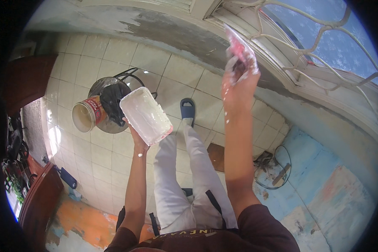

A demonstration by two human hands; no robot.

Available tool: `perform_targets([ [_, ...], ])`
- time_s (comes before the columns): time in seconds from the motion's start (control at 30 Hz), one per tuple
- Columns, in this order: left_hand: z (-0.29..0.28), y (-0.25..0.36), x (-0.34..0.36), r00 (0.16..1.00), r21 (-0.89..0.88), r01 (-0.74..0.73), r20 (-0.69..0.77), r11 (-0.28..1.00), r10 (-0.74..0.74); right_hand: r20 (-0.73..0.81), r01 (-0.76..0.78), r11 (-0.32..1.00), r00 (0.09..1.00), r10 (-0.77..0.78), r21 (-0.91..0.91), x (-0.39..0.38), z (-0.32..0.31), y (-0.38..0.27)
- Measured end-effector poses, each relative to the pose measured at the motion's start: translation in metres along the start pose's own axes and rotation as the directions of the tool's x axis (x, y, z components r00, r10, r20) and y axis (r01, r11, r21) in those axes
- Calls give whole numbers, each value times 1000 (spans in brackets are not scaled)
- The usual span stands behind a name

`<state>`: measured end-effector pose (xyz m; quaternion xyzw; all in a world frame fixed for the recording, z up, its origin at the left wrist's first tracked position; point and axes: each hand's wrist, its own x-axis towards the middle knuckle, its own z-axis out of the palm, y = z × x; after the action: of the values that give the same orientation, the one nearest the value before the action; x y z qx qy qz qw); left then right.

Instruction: The person applies plaster to a wall using a putty knife, taking plaster from a small plastic container.

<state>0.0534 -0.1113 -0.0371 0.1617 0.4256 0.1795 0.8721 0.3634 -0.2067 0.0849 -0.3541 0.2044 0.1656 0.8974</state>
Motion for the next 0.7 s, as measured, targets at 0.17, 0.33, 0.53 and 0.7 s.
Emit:
perform_targets([
  [0.17,-7,-2,-4,993,30,26,-113,999,-23,-102,17,908,993,-65,-419,-13,-65,67],
  [0.33,-13,-4,1,997,86,19,-81,996,-12,136,154,835,986,-96,-529,34,-103,104],
  [0.53,-20,-4,2,993,128,57,-111,990,-43,145,150,975,981,-126,-167,112,-108,125],
  [0.7,-9,-14,8,994,94,87,-81,992,-80,-140,-11,977,990,-19,-211,121,-164,147],
])
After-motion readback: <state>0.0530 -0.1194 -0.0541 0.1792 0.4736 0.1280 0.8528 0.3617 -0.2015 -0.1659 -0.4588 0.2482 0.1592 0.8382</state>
